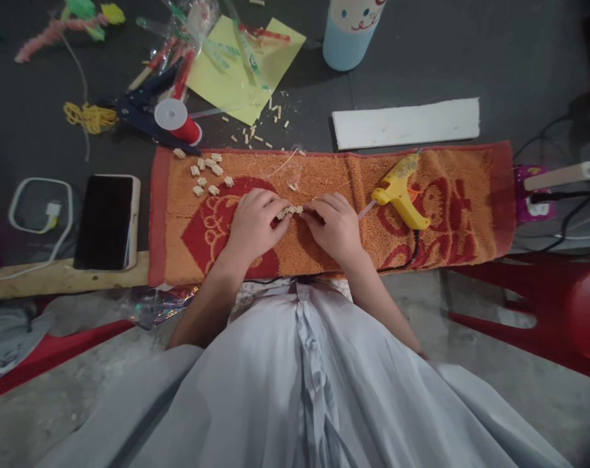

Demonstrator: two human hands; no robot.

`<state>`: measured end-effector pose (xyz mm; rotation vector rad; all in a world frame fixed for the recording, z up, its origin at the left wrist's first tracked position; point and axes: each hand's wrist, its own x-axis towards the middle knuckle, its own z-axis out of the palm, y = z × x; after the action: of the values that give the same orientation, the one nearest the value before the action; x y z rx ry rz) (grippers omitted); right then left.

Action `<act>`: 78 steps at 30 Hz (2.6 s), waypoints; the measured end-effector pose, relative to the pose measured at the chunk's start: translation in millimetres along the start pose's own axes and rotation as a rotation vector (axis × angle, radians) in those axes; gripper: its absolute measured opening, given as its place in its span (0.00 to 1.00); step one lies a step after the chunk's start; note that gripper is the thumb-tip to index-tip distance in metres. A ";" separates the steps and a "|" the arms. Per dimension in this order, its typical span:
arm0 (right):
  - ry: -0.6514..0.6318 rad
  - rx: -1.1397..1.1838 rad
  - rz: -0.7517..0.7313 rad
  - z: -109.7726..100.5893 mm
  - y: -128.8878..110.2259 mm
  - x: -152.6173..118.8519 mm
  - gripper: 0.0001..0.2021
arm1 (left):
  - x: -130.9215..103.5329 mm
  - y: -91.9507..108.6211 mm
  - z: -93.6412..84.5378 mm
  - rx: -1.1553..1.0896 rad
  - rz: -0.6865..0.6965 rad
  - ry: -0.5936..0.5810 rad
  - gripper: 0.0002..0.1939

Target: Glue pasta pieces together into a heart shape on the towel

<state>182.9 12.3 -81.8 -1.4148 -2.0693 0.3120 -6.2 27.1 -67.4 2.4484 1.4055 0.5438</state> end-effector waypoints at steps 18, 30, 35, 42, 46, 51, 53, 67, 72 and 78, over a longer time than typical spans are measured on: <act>0.003 -0.021 -0.026 2.2 2.2 -3.1 0.08 | -0.7 0.6 0.4 0.020 0.002 -0.007 0.11; -0.011 -0.018 -0.018 2.2 2.1 -2.5 0.09 | -0.7 1.8 0.1 0.012 -0.005 -0.013 0.10; 0.009 -0.032 -0.031 2.8 2.4 -2.8 0.09 | -0.8 1.5 0.4 0.018 -0.003 -0.011 0.11; -0.006 -0.023 -0.027 2.9 2.9 -3.1 0.10 | -1.1 1.5 0.5 0.039 0.012 0.002 0.11; 0.000 -0.025 -0.029 3.5 2.3 -3.2 0.10 | -1.3 1.4 0.3 0.055 0.013 0.004 0.11; 0.042 -0.035 -0.073 3.3 2.0 -3.1 0.10 | -1.1 1.0 0.5 0.057 0.025 0.008 0.11; 0.043 -0.048 -0.082 3.2 2.2 -2.9 0.09 | -1.0 1.1 0.6 0.056 0.019 0.003 0.12; 0.067 -0.039 -0.092 4.1 2.8 -3.6 0.08 | -0.9 -0.2 2.0 0.062 0.031 0.020 0.11; 0.080 -0.012 -0.081 4.5 3.4 -2.8 0.07 | -1.2 -1.8 2.5 0.043 0.038 0.020 0.11; 0.099 0.033 -0.080 5.2 4.1 -2.8 0.05 | -1.1 -1.7 2.4 0.026 0.042 0.029 0.11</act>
<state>183.6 12.1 -88.9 -1.2977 -2.0251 0.2373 -7.0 26.8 -70.5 2.5061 1.3832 0.5763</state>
